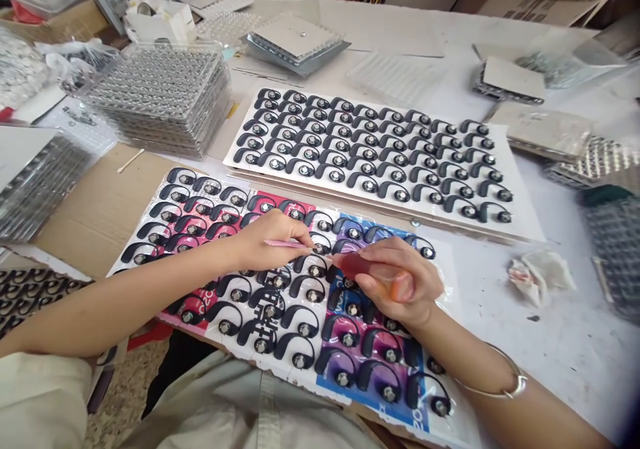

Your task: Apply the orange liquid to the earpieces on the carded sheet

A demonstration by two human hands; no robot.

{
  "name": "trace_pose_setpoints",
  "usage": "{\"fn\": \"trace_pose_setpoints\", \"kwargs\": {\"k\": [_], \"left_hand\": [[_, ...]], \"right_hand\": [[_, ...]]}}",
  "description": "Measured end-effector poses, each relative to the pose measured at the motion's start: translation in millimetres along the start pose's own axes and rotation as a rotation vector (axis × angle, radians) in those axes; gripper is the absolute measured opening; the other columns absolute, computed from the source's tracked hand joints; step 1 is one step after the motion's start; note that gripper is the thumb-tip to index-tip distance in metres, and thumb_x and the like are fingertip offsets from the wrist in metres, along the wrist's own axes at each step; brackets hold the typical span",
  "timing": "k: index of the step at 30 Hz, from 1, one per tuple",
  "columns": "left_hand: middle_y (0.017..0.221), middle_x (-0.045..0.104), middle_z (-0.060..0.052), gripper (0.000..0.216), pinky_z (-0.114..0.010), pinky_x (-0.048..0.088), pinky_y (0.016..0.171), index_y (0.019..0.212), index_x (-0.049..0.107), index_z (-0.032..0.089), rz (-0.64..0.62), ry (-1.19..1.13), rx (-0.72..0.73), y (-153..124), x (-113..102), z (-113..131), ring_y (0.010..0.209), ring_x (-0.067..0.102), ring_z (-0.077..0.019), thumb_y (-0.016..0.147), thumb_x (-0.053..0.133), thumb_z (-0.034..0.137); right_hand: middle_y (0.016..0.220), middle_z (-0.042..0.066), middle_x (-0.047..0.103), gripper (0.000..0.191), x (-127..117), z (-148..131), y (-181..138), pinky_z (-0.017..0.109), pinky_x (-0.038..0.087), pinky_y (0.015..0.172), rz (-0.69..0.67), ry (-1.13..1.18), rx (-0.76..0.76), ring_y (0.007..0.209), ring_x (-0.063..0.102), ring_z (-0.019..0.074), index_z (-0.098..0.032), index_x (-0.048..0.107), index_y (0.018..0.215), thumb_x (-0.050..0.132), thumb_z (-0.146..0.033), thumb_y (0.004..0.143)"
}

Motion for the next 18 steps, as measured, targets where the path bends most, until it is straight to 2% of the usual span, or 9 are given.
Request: {"fn": "trace_pose_setpoints", "kwargs": {"k": [10, 18], "left_hand": [[0.078, 0.073, -0.002, 0.011, -0.020, 0.044, 0.060, 0.084, 0.074, 0.017, 0.005, -0.069, -0.043, 0.1, 1.6, -6.1, 0.066, 0.065, -0.0121, 0.078, 0.066, 0.016], [0.081, 0.074, -0.003, 0.010, -0.021, 0.046, 0.063, 0.084, 0.074, 0.017, -0.006, -0.111, -0.058, 2.5, 0.8, -7.4, 0.069, 0.067, -0.0132, 0.077, 0.067, 0.015]], "right_hand": [[0.078, 0.005, 0.065, 0.027, 1.8, 0.9, -7.7, 0.029, 0.052, 0.054, -0.041, -0.023, -0.019, 0.066, 0.062, 0.0158, -0.019, 0.060, 0.098, 0.070, -0.030, 0.075], [0.078, 0.006, 0.067, 0.030, 3.0, -4.8, -8.1, 0.028, 0.054, 0.053, -0.057, -0.069, -0.092, 0.066, 0.064, 0.0164, -0.018, 0.060, 0.099, 0.071, -0.031, 0.075]]}}
Point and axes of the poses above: each hand's wrist, its own y-axis towards the middle knuckle, its own x-axis out of the palm, z = x × y, the point moved 7 cm from there along y, towards the middle knuckle
